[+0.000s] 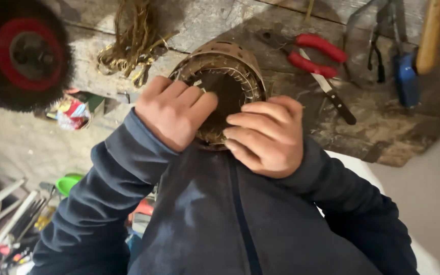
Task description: The person removes old copper windings from a motor stator using pliers and a screwdriver. They pull out the wires by hand and use the screwdriver to pry out remaining pieces from the slots. The removed copper wires are placed on the workbench.
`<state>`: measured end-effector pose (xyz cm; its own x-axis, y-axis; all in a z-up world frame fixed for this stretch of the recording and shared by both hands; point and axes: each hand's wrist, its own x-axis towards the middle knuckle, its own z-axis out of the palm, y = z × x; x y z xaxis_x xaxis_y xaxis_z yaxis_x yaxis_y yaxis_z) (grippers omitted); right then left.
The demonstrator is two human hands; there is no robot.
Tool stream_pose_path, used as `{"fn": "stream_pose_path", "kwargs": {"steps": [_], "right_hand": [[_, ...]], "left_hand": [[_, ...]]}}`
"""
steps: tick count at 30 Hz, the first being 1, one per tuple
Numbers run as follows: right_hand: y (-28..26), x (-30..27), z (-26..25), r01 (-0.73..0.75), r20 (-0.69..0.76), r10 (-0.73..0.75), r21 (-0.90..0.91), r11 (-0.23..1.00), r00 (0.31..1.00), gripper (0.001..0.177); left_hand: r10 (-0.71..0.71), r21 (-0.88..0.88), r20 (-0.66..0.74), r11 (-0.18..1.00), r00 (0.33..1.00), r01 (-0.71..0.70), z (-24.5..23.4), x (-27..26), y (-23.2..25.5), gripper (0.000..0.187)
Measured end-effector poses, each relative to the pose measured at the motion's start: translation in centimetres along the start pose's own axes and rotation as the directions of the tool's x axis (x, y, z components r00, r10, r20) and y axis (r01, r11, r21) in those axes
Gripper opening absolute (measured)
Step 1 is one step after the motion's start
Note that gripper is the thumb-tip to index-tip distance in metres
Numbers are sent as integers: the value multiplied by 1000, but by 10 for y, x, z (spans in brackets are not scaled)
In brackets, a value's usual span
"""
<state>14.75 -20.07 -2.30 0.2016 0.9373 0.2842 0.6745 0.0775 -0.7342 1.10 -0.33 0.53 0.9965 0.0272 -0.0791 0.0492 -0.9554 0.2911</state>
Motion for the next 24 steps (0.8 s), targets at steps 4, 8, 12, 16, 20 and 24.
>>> {"fn": "stream_pose_path", "kwargs": {"steps": [4,8,12,16,20,24], "right_hand": [[19,-14,-13,-6,-21,7,59,998,1000,16],[38,-20,-17,34,2,-35,139,990,999,16],[50,-11,-23,114,-10,-114,181,977,993,16],[41,15,-25,204,19,-208,128,971,978,15],[14,36,-6,303,156,-303,24,953,940,19],[4,42,27,264,395,-193,-134,955,898,12]], "left_hand": [[-97,-153,-79,985,992,84,-19,3,7,12],[-342,-210,-129,927,931,312,-32,-32,13,7],[-768,-460,-135,608,626,647,-31,-107,39,5],[-880,-453,-89,454,467,767,-16,-144,64,6],[-916,-496,-125,391,382,775,5,-158,68,9],[-919,-571,-240,393,312,720,15,-144,59,8]]}}
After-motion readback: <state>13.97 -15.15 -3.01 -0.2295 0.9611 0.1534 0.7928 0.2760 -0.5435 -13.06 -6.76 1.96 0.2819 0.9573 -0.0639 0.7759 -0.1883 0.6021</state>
